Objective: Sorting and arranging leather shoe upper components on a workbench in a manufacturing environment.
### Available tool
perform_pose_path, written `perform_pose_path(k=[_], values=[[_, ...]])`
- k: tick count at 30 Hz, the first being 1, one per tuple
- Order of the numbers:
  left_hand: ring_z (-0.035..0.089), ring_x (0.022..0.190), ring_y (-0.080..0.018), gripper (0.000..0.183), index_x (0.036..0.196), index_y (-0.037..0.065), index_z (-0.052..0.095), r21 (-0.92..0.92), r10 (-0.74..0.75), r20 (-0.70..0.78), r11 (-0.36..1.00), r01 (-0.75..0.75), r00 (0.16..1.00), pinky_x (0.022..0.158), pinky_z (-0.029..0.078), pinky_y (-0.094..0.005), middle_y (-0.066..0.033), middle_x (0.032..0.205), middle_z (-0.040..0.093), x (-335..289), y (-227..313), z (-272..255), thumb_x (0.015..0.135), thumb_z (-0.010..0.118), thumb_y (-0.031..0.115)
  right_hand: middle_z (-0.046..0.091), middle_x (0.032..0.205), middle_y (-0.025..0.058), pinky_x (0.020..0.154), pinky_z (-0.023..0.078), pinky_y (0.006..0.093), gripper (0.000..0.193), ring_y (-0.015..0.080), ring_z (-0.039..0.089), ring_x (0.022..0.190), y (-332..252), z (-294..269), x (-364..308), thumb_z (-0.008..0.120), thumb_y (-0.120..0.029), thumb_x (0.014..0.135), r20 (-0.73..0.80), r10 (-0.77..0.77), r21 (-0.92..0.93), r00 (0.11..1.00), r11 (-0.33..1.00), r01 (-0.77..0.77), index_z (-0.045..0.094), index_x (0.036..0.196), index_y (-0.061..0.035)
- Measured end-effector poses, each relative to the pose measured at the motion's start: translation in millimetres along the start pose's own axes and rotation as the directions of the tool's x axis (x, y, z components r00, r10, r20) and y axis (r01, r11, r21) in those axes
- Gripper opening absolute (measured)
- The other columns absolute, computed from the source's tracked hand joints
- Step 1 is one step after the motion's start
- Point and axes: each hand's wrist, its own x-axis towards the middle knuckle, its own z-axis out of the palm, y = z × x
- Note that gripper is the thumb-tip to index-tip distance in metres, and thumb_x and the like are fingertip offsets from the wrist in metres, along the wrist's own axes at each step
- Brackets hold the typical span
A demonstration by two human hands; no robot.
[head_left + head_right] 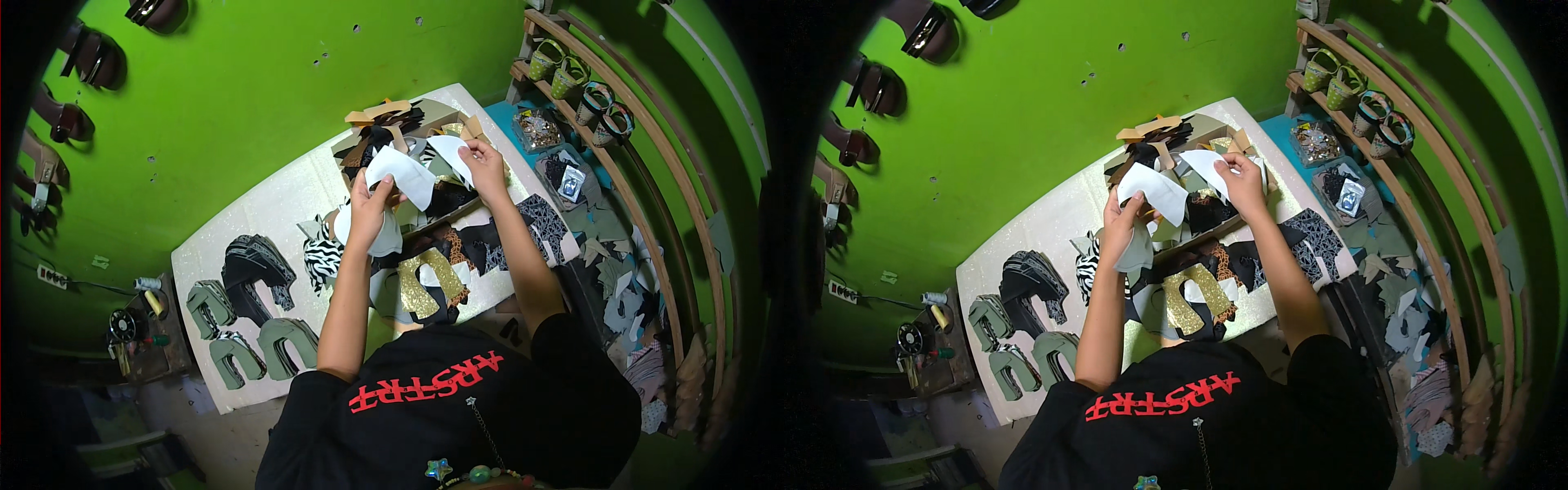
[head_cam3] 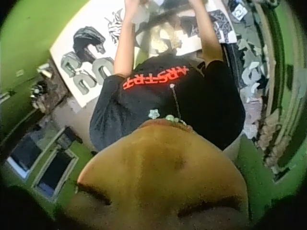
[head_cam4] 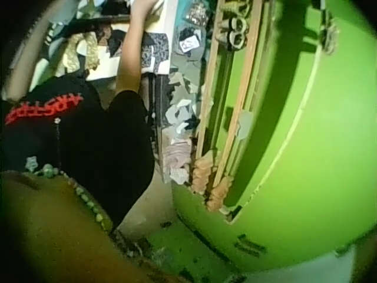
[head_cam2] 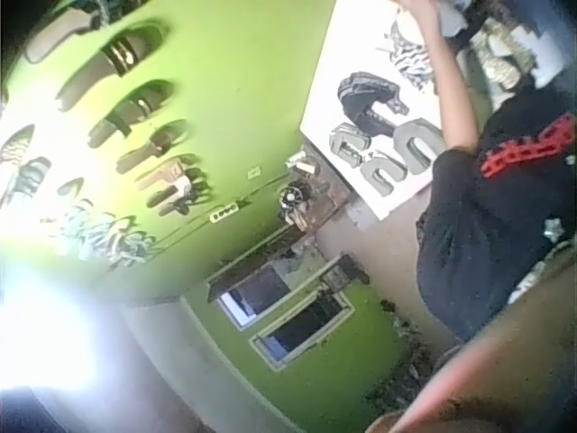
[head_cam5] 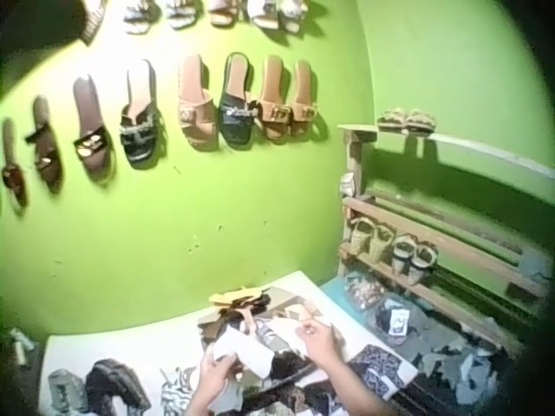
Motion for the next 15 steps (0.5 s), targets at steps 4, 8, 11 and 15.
perform_pose_path(k=[4,8,11,15], values=[[0.057,0.078,-0.0133,0.021,0.103,0.005,0.045,-0.203,-0.099,0.010,0.974,0.099,0.995,0.066,0.051,-0.0290,-0.0049,0.091,0.056,-29.0,-0.9,-2.6,0.085,0.053,0.012,0.061,0.081,0.0062,0.065,0.043,0.0197,0.019,0.0084,0.055,0.071,-6.1,1.3,-13.2,0.061,-0.011,0.081,-0.037,0.101,0.136,0.994,0.986,-0.095,0.057,0.093,0.0039],[0.053,0.096,-0.0192,0.040,0.121,0.009,0.041,-0.238,-0.319,0.117,0.910,0.338,0.941,0.078,0.048,-0.0391,-0.0057,0.101,0.054,-71.4,-19.3,-9.6,0.084,0.054,0.017,0.061,0.082,0.0078,0.063,0.043,0.0195,0.018,0.0077,0.055,0.071,-7.1,-4.9,-28.9,0.059,-0.009,0.082,-0.029,0.099,0.198,0.995,0.976,-0.091,0.055,0.094,0.0035],[0.052,0.092,-0.0178,0.038,0.117,0.007,0.044,-0.096,-0.455,0.161,0.876,0.473,0.876,0.073,0.046,-0.0348,-0.0050,0.098,0.055,-97.2,-60.3,-22.0,0.082,0.057,0.018,0.062,0.082,0.0074,0.062,0.043,0.0193,0.017,0.0073,0.055,0.070,-5.9,-0.4,-40.9,0.059,-0.009,0.082,-0.022,0.088,0.162,0.996,0.983,-0.083,0.054,0.093,0.0026],[0.050,0.086,-0.0248,0.048,0.110,0.004,0.048,0.891,-0.118,0.057,0.454,0.003,0.991,0.075,0.040,-0.0373,-0.0106,0.088,0.054,-113.3,-93.7,-27.0,0.073,0.065,0.029,0.062,0.079,0.0071,0.061,0.043,0.0195,0.015,0.0075,0.055,0.068,-10.5,5.2,-59.8,0.058,-0.009,0.082,0.018,0.136,0.166,0.991,0.977,-0.137,0.054,0.092,0.0017]])
